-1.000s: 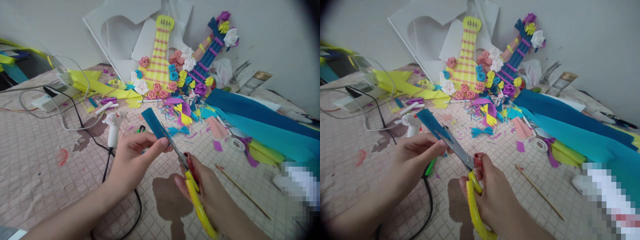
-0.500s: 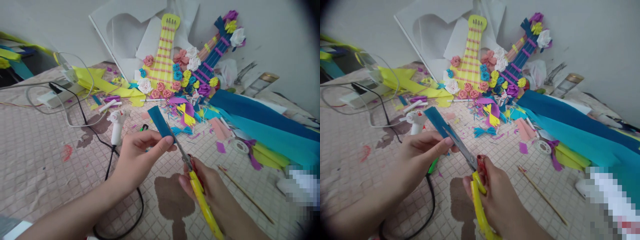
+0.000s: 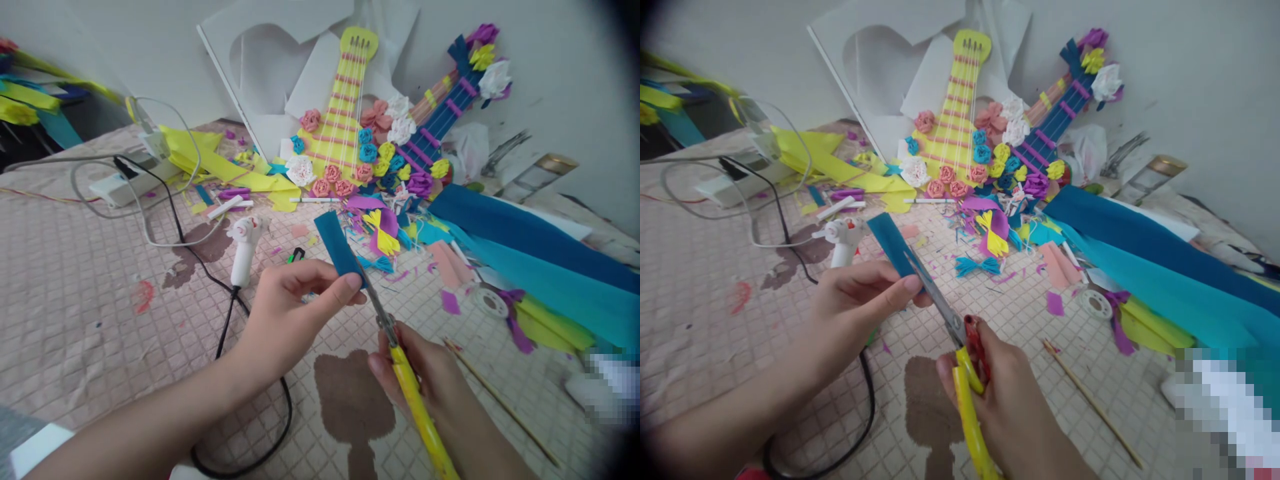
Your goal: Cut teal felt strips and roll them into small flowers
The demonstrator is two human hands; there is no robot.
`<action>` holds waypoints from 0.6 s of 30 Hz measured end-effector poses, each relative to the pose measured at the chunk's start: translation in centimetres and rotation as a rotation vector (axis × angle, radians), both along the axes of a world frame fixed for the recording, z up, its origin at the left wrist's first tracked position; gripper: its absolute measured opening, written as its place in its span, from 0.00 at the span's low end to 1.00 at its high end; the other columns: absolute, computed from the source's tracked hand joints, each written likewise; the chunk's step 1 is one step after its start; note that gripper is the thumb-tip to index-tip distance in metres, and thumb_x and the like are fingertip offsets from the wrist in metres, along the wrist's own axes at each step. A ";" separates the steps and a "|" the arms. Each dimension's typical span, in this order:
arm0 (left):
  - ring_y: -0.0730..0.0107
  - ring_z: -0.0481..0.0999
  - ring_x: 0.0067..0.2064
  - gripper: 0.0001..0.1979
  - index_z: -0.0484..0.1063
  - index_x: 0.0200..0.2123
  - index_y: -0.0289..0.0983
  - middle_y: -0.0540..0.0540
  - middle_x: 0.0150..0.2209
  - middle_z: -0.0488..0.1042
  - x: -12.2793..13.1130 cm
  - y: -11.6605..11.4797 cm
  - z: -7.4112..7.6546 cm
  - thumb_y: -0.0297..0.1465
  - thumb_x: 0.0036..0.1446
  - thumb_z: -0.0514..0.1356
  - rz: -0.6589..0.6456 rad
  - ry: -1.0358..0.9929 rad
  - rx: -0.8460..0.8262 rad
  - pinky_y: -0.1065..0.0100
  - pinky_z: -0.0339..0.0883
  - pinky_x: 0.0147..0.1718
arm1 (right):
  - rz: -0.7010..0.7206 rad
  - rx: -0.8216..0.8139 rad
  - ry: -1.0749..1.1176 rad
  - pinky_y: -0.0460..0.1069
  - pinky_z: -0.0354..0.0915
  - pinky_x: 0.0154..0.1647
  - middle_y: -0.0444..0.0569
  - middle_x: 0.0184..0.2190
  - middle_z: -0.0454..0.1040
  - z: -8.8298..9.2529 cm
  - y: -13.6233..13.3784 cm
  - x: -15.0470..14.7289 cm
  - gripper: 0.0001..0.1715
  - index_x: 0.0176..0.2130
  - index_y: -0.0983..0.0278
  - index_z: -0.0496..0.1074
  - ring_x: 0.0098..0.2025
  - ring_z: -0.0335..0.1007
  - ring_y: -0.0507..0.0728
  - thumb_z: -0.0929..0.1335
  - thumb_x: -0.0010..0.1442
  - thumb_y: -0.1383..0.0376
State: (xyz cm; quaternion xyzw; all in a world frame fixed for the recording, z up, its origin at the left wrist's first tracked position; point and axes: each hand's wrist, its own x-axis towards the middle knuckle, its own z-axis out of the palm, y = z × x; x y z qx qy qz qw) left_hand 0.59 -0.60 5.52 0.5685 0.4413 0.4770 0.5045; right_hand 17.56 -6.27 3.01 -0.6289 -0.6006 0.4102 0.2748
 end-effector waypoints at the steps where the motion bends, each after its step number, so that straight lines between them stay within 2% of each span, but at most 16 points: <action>1: 0.74 0.77 0.28 0.09 0.75 0.23 0.37 0.51 0.25 0.79 0.0 0.0 0.0 0.33 0.53 0.62 -0.001 -0.001 0.001 0.76 0.68 0.28 | 0.013 0.006 -0.013 0.44 0.61 0.19 0.42 0.20 0.67 0.0 0.0 0.1 0.08 0.29 0.61 0.62 0.21 0.65 0.51 0.67 0.52 0.61; 8: 0.71 0.77 0.28 0.10 0.75 0.23 0.37 0.49 0.25 0.80 0.0 0.0 -0.1 0.34 0.53 0.62 0.003 0.020 -0.004 0.74 0.68 0.27 | 0.063 0.007 -0.075 0.44 0.58 0.18 0.41 0.19 0.64 -0.2 0.1 0.6 0.10 0.27 0.61 0.61 0.19 0.61 0.50 0.66 0.55 0.61; 13: 0.74 0.77 0.28 0.09 0.75 0.22 0.37 0.52 0.25 0.79 -0.1 0.1 -0.1 0.33 0.53 0.62 -0.003 -0.009 -0.007 0.76 0.67 0.27 | -0.011 0.005 -0.097 0.44 0.57 0.18 0.40 0.18 0.62 0.1 0.1 0.4 0.12 0.26 0.61 0.61 0.19 0.59 0.50 0.67 0.53 0.58; 18: 0.75 0.76 0.27 0.10 0.74 0.21 0.37 0.52 0.24 0.79 0.0 0.2 0.1 0.32 0.53 0.62 0.000 -0.032 -0.017 0.77 0.66 0.26 | 0.078 -0.042 -0.082 0.43 0.55 0.17 0.40 0.16 0.60 0.2 0.5 0.9 0.13 0.25 0.62 0.62 0.18 0.56 0.49 0.67 0.53 0.58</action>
